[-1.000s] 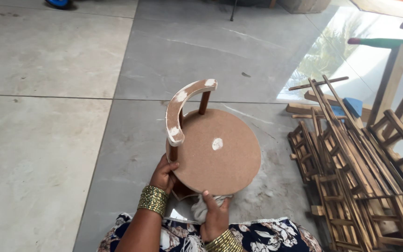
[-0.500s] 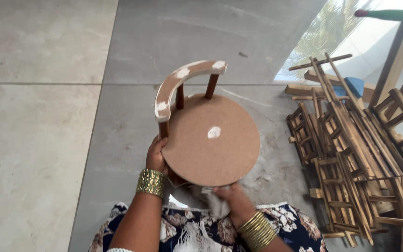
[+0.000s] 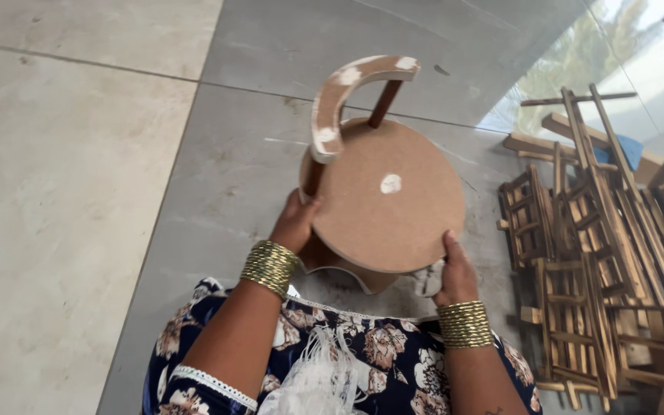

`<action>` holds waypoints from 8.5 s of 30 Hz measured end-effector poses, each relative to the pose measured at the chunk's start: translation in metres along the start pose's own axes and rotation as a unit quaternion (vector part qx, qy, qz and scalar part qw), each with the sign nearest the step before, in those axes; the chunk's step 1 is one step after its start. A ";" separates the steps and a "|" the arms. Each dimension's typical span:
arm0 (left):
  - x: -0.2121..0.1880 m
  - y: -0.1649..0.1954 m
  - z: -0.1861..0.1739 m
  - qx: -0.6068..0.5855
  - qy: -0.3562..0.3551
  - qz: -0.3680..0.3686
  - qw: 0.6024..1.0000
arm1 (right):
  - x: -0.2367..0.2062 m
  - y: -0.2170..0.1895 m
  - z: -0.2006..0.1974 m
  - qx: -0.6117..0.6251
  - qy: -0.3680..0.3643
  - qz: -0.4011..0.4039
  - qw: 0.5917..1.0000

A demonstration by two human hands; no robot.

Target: The person wipes a small wooden chair frame with a cloth, then picks up a small round wooden stool and wipes its seat, backrest, and legs. The person handles the items one at a time, turning them to reach different surfaces.

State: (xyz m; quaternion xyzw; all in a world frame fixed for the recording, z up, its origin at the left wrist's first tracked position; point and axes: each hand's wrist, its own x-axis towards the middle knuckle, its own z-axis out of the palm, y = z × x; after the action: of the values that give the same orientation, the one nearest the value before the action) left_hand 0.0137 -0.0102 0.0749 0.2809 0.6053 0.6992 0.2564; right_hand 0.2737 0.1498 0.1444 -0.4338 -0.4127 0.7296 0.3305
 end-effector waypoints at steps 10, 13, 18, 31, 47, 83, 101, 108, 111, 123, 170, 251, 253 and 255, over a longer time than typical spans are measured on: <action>-0.015 0.001 0.037 -0.089 -0.060 -0.027 0.994 | 0.031 -0.019 -0.036 0.028 -0.021 -0.024 0.999; -0.001 -0.007 0.038 -0.071 -0.075 0.005 0.995 | 0.029 -0.025 -0.036 -0.011 0.019 -0.065 0.998; 0.020 -0.020 0.048 -0.033 -0.038 -0.020 0.999 | 0.011 -0.033 -0.031 -0.029 -0.020 -0.046 0.998; 0.003 0.024 0.045 -0.044 -0.069 -0.095 0.992 | -0.008 -0.034 -0.019 -0.029 0.023 -0.071 0.997; -0.046 0.018 0.045 -0.179 0.119 -0.101 0.971 | -0.025 -0.028 -0.038 -0.157 0.069 -0.468 0.867; -0.066 0.021 0.042 -0.269 0.070 -0.190 0.941 | -0.105 -0.015 0.089 -0.704 -0.281 -0.326 0.565; -0.066 0.005 0.030 -0.034 0.059 -0.089 0.994 | 0.094 -0.053 0.100 -0.727 0.027 -0.113 0.677; -0.066 -0.002 0.027 -0.153 0.054 -0.154 0.975 | 0.031 -0.025 0.169 -0.804 -0.142 -0.163 0.554; -0.070 -0.007 0.031 -0.120 0.089 -0.096 0.984 | -0.018 -0.003 0.172 -0.720 -0.226 -0.258 0.603; -0.077 -0.001 0.033 -0.126 0.110 -0.090 0.982 | -0.045 -0.027 0.002 -0.705 -0.152 -0.425 0.548; -0.062 -0.021 0.031 -0.048 0.115 0.001 0.992 | 0.048 -0.063 0.128 -0.768 -0.048 -0.144 0.622; -0.099 -0.001 0.081 0.039 0.147 0.075 0.985 | 0.076 -0.092 0.211 -0.558 -0.117 -0.465 0.677; -0.101 0.008 0.080 0.031 0.144 0.066 0.987 | 0.083 -0.087 0.216 -0.533 -0.058 -0.510 0.673; -0.101 0.012 0.080 -0.008 0.146 0.056 0.988 | 0.078 -0.075 0.218 -0.477 -0.067 -0.555 0.678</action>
State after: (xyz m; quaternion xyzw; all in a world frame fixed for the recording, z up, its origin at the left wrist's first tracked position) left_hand 0.1415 -0.0264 0.0870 0.2071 0.6137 0.7511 0.1278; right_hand 0.0538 0.1800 0.2449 -0.1739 -0.8907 0.1439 0.3946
